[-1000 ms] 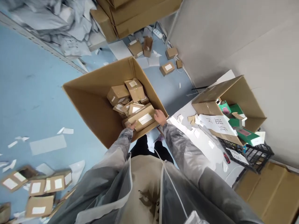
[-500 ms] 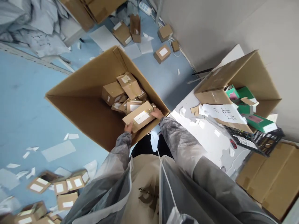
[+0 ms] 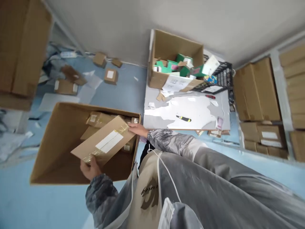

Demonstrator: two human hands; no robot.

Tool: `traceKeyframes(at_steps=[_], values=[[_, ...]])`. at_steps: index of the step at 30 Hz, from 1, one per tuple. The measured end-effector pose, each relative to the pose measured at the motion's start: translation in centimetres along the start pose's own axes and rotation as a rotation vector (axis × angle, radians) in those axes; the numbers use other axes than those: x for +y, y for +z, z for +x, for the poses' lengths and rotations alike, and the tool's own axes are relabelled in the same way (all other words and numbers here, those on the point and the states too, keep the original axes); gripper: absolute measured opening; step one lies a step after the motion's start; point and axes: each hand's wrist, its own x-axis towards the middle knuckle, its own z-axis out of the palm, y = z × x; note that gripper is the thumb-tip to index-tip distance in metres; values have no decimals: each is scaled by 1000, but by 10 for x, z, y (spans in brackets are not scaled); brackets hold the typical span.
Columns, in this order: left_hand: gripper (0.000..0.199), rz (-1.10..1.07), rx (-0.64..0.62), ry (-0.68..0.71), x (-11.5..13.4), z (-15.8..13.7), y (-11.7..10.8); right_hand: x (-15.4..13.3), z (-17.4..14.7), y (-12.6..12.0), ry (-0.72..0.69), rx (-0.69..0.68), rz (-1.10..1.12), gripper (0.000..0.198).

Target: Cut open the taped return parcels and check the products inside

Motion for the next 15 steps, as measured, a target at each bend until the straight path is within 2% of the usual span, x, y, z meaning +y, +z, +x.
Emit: traceKeyframes(at_steps=[2, 4, 7, 11, 15], values=[[56, 81, 28, 124, 31, 27, -14, -7, -21, -16, -7, 5, 142, 44], [72, 143, 32, 244, 71, 44, -18, -10, -44, -38, 11, -8, 269, 48], [83, 186, -32, 415, 132, 45, -7, -3, -80, -72, 52, -12, 408, 52], [77, 157, -76, 616, 189, 0, 27, 18, -125, -117, 72, 126, 509, 51], [76, 168, -90, 611, 207, -71, 70, 47, -165, -166, 70, 254, 584, 44]])
